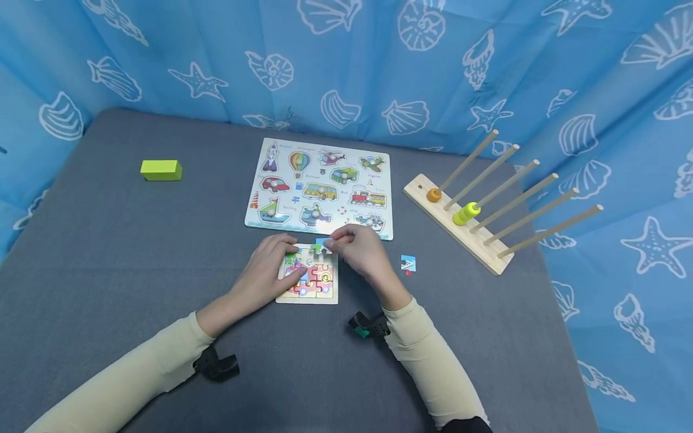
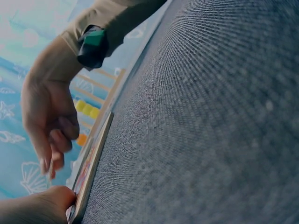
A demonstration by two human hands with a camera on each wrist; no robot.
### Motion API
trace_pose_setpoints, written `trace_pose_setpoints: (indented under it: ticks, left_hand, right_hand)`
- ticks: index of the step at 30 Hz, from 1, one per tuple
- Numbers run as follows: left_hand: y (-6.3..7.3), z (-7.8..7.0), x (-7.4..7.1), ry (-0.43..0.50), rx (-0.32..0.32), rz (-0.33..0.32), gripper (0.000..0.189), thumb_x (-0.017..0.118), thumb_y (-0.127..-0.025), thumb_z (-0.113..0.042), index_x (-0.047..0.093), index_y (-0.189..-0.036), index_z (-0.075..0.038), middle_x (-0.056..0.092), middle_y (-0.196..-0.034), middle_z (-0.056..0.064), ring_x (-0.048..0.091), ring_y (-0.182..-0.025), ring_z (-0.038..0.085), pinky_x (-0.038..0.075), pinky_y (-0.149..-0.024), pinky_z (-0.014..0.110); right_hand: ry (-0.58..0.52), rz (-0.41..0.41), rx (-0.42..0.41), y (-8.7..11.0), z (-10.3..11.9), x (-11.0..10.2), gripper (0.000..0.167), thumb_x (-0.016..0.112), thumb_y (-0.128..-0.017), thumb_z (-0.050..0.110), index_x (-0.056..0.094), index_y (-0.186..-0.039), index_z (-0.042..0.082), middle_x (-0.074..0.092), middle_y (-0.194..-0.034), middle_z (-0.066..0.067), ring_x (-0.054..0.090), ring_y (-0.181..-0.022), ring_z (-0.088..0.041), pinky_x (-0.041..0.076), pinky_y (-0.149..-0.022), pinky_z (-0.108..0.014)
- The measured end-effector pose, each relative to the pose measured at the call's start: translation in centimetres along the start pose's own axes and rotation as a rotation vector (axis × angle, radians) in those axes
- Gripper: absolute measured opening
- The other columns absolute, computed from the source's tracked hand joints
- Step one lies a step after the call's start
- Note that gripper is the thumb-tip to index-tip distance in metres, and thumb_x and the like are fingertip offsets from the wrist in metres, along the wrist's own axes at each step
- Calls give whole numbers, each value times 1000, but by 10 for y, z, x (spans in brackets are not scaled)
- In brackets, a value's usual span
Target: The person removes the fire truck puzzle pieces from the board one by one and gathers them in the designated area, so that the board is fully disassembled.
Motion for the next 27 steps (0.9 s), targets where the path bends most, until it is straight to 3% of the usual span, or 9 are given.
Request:
trace_pose_setpoints:
  ticks: [7, 14, 19, 27]
  left_hand:
    - [1, 0, -1, 13, 19, -24, 38, 69, -88, -32, 59, -114, -5, 51, -131, 9, 42, -127, 27, 36, -103, 49]
    - [3, 2, -3, -5, 32, -33, 39, 68, -88, -34, 58, -114, -7, 51, -131, 7, 42, -126, 26, 37, -100, 49]
    - [3, 1, -3, -19, 56, -49, 38, 68, -88, -33, 58, -113, -7, 52, -129, 8, 44, -124, 27, 39, -97, 49]
    - [2, -4, -1, -22, 76, -52, 37, 68, -87, -33, 59, -113, -7, 53, -127, 9, 45, -123, 28, 39, -96, 50]
  right_hand:
    - [26, -75, 10, 20, -22, -43, 23, 68, -90, 26, 66, -102, 7, 66, -84, -10, 52, -65, -15, 42, -57, -27]
    - [67, -95, 7, 44, -52, -72, 25, 66, -91, 23, 62, -105, 2, 63, -82, -10, 49, -64, -10, 42, -57, -25]
    - [60, -86, -6, 48, -62, -78, 26, 66, -92, 21, 61, -106, 0, 62, -80, -5, 49, -65, -9, 42, -58, -24]
    - [109, -63, -65, 35, -68, -69, 23, 67, -90, 21, 62, -102, 2, 64, -82, -5, 50, -67, -9, 40, -60, -24]
Point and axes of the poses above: each hand's wrist, its own y-axis away from the middle knuckle, its own x-axis out of the palm, z = x × y, the point moved 8 cm from there along -y, towards the middle knuckle
